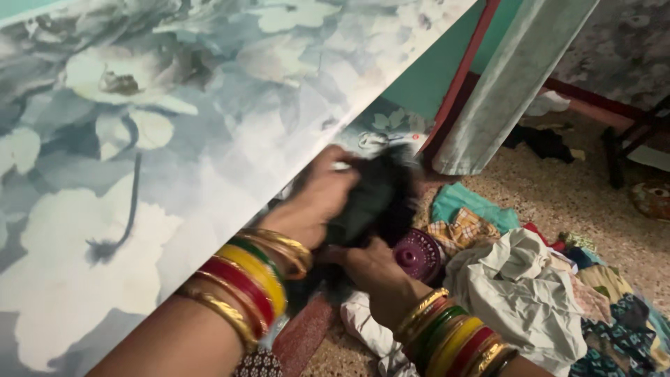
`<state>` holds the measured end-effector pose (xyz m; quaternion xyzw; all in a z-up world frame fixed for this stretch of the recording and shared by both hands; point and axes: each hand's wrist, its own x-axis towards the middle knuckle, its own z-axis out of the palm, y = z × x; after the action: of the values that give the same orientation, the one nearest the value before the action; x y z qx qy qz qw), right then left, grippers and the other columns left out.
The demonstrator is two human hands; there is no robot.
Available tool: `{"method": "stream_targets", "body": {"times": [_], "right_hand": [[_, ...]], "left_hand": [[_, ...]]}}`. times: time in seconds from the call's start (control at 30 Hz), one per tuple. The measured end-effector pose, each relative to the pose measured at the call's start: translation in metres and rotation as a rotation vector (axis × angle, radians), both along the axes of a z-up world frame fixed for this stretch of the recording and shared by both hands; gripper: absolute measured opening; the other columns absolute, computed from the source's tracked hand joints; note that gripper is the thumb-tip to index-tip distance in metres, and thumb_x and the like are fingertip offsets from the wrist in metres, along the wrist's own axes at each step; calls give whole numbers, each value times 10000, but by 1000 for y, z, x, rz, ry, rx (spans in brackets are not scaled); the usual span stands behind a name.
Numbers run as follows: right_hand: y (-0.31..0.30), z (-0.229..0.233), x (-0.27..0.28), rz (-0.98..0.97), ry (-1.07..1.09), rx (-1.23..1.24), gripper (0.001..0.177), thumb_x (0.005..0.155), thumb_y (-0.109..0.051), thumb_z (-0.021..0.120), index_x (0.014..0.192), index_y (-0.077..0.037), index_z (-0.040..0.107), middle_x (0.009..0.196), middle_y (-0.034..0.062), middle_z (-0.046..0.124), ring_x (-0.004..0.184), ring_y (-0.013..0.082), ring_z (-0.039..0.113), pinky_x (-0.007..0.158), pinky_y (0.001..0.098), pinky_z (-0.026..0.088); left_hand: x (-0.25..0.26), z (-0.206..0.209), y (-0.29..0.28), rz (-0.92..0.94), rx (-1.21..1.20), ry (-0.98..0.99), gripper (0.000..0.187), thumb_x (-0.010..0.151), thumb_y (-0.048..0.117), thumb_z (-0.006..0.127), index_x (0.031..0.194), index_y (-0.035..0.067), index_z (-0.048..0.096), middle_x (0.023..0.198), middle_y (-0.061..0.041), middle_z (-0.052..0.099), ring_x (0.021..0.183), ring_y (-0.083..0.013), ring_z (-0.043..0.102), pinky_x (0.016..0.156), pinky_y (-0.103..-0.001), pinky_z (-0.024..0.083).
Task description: The person removes various items, including clothes and toiletries, from a wall-mounted shelf. They then apply a dark sheet to the shelf surface, hang a towel, and place bottles and a flower arrangement back onto the shelf.
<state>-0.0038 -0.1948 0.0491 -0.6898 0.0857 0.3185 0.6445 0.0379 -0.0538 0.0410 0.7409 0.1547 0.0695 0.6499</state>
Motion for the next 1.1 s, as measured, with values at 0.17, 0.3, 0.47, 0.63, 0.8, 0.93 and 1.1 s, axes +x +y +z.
{"method": "stream_targets", "body": {"times": [0.17, 0.3, 0.47, 0.63, 0.8, 0.93, 1.1], "right_hand": [[-56, -2, 37, -212, -378, -356, 357, 738, -211, 809, 1085, -131, 771, 976, 81, 792, 883, 247, 750, 784, 383, 584], [-123, -2, 46, -198, -592, -547, 351, 712, -221, 815, 1051, -132, 802, 950, 93, 815, 853, 231, 771, 776, 371, 584], [-178, -2, 60, -268, -593, -759, 288, 826, -167, 720, 1095, -107, 803, 912, 162, 782, 832, 235, 720, 772, 361, 538], [-220, 11, 71, -232, -568, -583, 243, 887, -180, 637, 970, 12, 760, 719, 152, 694, 644, 264, 649, 593, 404, 509], [-248, 48, 61, -404, -592, -300, 255, 891, -165, 585, 960, 14, 752, 842, 123, 701, 785, 244, 626, 630, 374, 521], [-271, 87, 39, -236, -1437, -618, 303, 788, -56, 603, 1044, 61, 714, 1088, 176, 704, 1035, 317, 628, 853, 412, 544], [-290, 112, 49, -699, -627, -322, 297, 853, -136, 626, 1077, -27, 787, 1059, 103, 773, 993, 221, 683, 897, 332, 522]], "left_hand": [[13, 47, -75, -17, 250, -128, 104, 981, 223, 591, 1065, 165, 609, 909, -109, 699, 856, -299, 664, 735, -449, 520], [39, 63, -78, 335, 400, -74, 93, 957, 131, 523, 1040, 153, 560, 941, -150, 723, 890, -374, 707, 791, -507, 522], [50, 57, -85, 348, 516, -54, 96, 965, 173, 588, 1024, 114, 540, 953, -135, 705, 918, -369, 703, 783, -508, 532], [53, 55, -135, -71, 493, -128, 343, 794, 176, 734, 1097, 110, 589, 1043, -149, 716, 1010, -335, 708, 873, -455, 549], [45, 46, -191, -505, 597, -75, 622, 676, 88, 751, 1266, 125, 555, 1194, -250, 619, 1131, -404, 623, 963, -446, 518], [30, 45, -224, -681, 643, -171, 561, 703, 187, 756, 1250, 163, 635, 1232, -224, 647, 1186, -404, 607, 1008, -448, 496], [19, 68, -262, -544, 758, -94, 365, 785, 238, 711, 1149, 218, 707, 1172, -137, 690, 1107, -374, 651, 925, -499, 512]]}}
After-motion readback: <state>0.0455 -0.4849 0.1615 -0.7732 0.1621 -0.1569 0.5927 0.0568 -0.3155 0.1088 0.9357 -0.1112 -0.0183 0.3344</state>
